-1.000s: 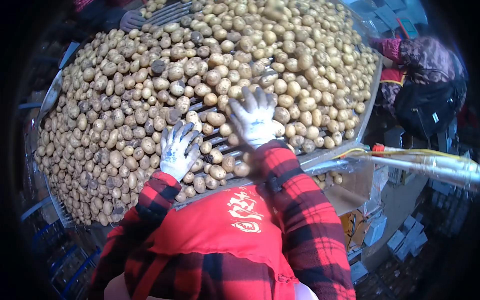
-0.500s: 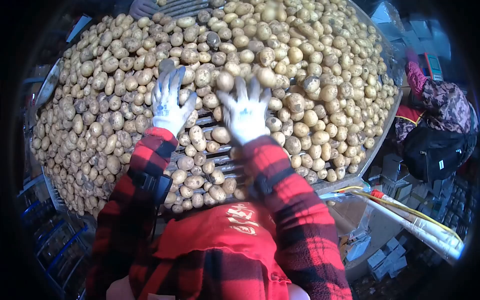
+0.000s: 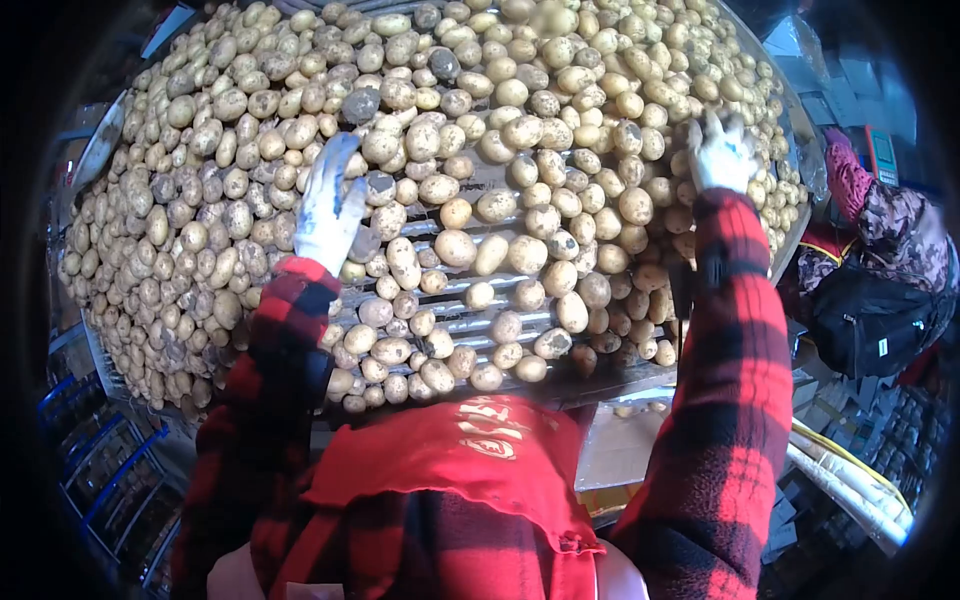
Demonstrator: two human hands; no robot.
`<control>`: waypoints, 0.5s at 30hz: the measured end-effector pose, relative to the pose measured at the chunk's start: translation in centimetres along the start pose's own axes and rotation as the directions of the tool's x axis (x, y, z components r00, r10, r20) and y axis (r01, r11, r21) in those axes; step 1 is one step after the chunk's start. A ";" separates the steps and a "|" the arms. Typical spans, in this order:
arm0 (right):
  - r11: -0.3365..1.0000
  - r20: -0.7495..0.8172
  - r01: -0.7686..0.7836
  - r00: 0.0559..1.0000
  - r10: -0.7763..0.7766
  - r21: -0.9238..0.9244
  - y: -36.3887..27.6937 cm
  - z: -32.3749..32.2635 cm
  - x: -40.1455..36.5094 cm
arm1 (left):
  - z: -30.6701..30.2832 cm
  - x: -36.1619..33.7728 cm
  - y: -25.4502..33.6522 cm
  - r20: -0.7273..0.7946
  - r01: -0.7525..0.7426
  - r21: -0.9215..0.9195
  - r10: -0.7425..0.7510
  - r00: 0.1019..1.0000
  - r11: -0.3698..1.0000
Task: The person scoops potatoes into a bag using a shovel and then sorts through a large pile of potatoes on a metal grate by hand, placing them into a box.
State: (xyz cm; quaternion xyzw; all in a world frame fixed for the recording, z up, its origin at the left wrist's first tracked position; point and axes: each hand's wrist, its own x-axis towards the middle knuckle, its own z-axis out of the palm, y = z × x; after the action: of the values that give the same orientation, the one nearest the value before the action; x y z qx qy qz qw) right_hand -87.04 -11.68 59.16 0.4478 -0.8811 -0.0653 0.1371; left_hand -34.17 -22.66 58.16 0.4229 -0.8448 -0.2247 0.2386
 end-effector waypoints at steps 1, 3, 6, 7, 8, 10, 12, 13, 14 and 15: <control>0.996 -0.093 0.087 0.992 -0.087 -0.005 0.8 0.7 -1.7 | 0.5 -0.1 -0.2 0.001 -0.015 0.058 0.015 1.000 0.998; 0.975 -0.275 0.217 0.942 -0.194 0.055 1.1 0.8 -5.3 | 1.1 0.5 -0.2 0.022 -0.048 0.157 0.045 0.999 0.986; 0.901 -0.338 0.348 0.907 -0.253 0.260 -3.4 -5.0 -11.7 | 0.9 -0.5 -0.1 0.037 -0.080 0.266 0.072 0.997 0.961; 0.837 -0.339 0.413 0.893 -0.295 0.359 -5.3 -6.3 -14.1 | 0.5 -1.1 0.1 0.029 -0.077 0.252 0.072 0.997 0.965; 0.809 -0.293 0.458 0.883 -0.367 0.369 -8.1 -8.9 -16.5 | 0.1 -1.7 0.3 0.033 -0.067 0.292 0.059 0.998 0.954; 0.572 -0.118 0.479 0.824 -0.554 0.666 -13.2 -10.6 -20.0 | -0.6 -3.3 0.4 0.037 -0.039 0.375 0.027 0.999 0.926; 0.538 -0.226 0.641 0.733 -0.642 0.547 -18.3 -10.0 -22.9 | -0.8 -4.6 0.0 -0.022 -0.013 0.430 0.024 0.999 0.903; 0.590 -0.169 0.601 0.763 -0.624 0.539 -20.7 -8.3 -23.8 | -1.4 -5.3 -0.1 -0.022 0.000 0.439 0.011 1.000 0.899; 0.640 -0.114 0.561 0.792 -0.600 0.525 -22.7 -6.8 -23.8 | -1.9 -5.8 -0.4 -0.025 0.011 0.447 0.001 1.000 0.895; 0.678 -0.074 0.549 0.801 -0.595 0.490 -23.6 -6.9 -23.5 | -2.4 -6.2 -0.7 -0.045 -0.023 0.446 0.048 0.998 0.895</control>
State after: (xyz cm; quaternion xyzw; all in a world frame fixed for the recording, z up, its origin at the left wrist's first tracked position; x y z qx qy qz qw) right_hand -53.59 -6.60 55.79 0.7165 -0.6889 0.0990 -0.0480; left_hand -29.05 -18.41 58.32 0.4568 -0.8745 -0.0095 0.1628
